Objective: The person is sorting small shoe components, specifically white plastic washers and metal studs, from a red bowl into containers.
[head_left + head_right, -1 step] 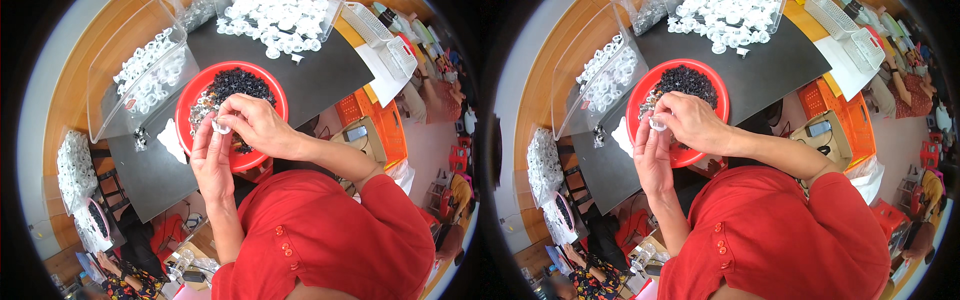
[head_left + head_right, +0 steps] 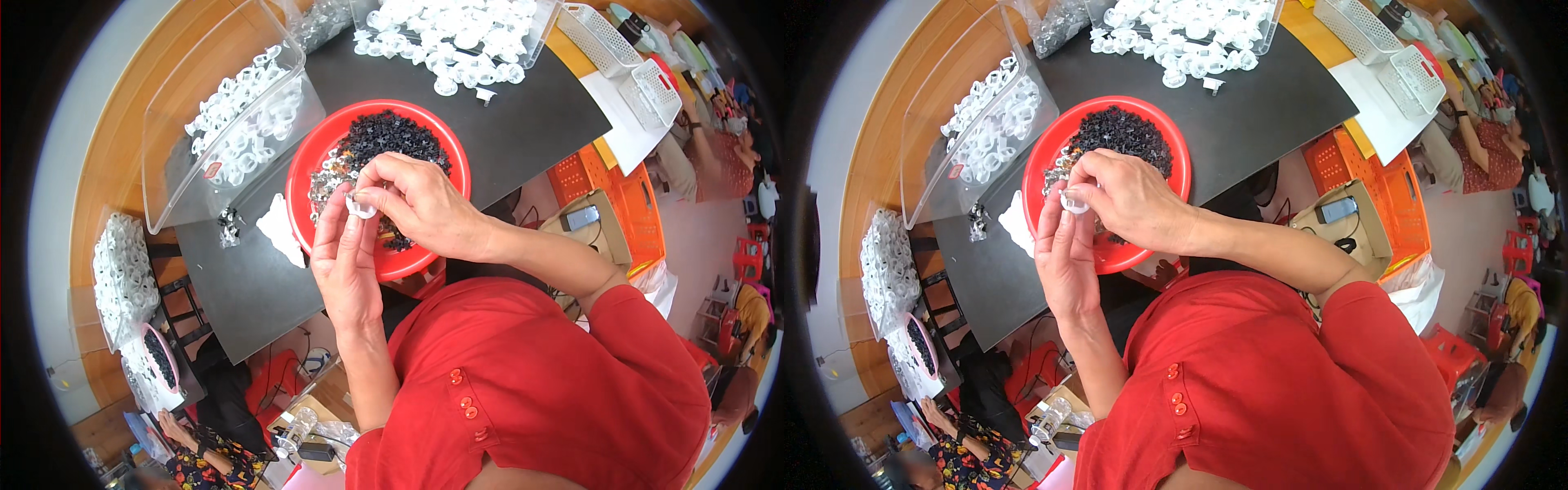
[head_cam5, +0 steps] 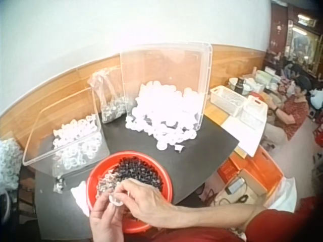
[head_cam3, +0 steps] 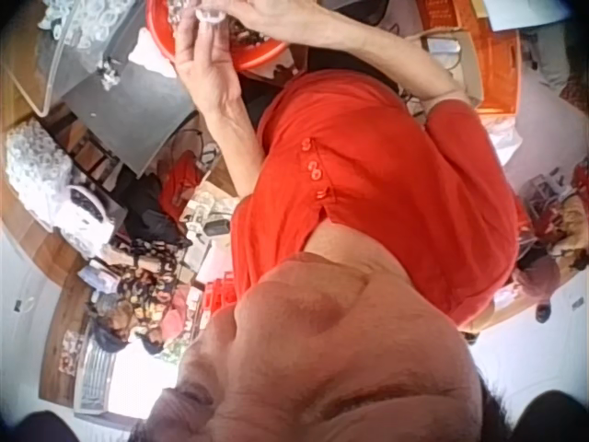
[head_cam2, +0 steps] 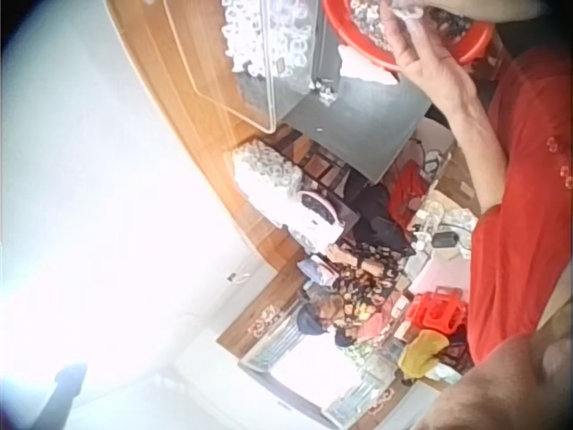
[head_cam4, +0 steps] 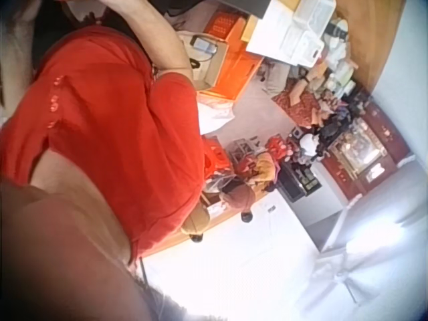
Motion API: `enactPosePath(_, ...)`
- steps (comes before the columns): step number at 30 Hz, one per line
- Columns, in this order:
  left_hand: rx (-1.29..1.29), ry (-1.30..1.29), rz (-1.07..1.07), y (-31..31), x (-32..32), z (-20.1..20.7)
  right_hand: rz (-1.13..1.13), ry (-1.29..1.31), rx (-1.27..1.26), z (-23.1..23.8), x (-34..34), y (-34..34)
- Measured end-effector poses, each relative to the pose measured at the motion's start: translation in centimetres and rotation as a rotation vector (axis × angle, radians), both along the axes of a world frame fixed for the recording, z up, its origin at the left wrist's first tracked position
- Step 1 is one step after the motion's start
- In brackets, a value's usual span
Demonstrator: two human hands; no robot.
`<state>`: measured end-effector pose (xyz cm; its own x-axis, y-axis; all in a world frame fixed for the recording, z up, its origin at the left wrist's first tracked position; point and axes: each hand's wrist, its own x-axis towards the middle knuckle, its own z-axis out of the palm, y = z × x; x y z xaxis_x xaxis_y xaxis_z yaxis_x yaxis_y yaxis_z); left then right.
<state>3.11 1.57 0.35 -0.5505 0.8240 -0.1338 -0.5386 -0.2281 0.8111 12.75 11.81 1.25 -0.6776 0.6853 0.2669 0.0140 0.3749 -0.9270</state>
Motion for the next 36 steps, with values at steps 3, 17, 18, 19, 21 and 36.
enactPosePath(3,-0.012,0.006,0.035,0.15,-0.04,-0.22,-0.017,0.020,-0.015,-0.13,0.13,-0.11)
enactPosePath(17,0.031,0.006,0.053,0.20,0.22,0.07,-0.066,-0.046,0.443,-0.11,0.39,-0.66)
enactPosePath(18,0.023,0.013,0.051,0.19,0.22,0.01,-0.066,-0.046,0.443,-0.11,0.41,-0.65)
enactPosePath(19,0.015,0.020,0.049,0.19,0.23,-0.02,-0.061,-0.043,0.468,-0.13,0.43,-0.64)
enactPosePath(21,0.038,0.017,0.048,0.23,0.22,-0.01,-0.058,-0.041,0.494,-0.28,0.46,-0.60)
enactPosePath(36,0.039,0.040,0.062,0.55,0.60,0.33,0.044,0.063,-0.393,-0.10,-0.14,-0.72)
